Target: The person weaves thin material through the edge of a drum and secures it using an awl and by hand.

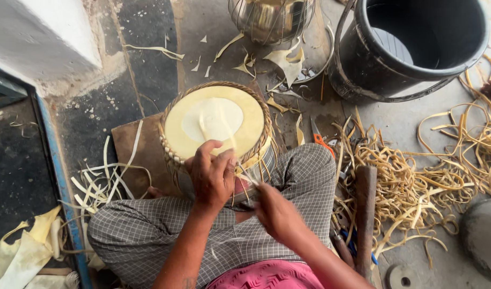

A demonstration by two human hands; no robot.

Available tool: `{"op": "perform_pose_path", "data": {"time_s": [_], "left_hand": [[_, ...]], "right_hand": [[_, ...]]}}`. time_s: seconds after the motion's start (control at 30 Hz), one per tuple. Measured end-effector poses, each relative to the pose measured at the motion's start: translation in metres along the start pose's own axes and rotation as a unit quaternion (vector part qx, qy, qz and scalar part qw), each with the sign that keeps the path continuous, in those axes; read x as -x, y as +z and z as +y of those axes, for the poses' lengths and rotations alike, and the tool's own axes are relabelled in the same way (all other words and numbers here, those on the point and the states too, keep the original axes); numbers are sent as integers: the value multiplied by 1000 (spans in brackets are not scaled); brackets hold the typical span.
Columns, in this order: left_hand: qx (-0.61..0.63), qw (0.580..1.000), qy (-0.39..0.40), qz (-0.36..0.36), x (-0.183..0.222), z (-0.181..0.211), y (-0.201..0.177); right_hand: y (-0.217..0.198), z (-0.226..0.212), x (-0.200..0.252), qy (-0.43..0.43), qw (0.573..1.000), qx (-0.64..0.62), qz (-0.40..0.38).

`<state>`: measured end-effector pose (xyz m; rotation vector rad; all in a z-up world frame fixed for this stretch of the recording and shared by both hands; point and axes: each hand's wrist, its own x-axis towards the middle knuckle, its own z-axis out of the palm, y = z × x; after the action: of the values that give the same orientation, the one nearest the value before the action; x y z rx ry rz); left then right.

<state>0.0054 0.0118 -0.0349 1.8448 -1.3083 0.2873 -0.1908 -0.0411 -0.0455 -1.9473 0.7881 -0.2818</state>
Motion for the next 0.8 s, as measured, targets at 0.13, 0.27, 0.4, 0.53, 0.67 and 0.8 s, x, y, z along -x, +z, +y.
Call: {"op": "perform_pose_path", "data": {"time_s": [0.13,0.27,0.4,0.53,0.67,0.8], "left_hand": [[38,999,-20,-21,-15,-19,-3],[9,1000,0,-24,-13,-16,-2],[39,998,-16,-38,-1,7,-2],[47,998,-2,-39,-4,4,-13],[83,994,12,-67,-4,2,-21],[110,989,-28,-92,-1,2,-20]], "right_hand": [[-37,45,88,141,958,-200,-146],[-49,87,133,69,948,-311,-15],[-51,82,122,-228,905,-341,115],[-63,55,79,-207,966,-43,-152],[-41,13,41,-310,922,56,-226],[-39,-18,-7,-74,991,99,56]]}}
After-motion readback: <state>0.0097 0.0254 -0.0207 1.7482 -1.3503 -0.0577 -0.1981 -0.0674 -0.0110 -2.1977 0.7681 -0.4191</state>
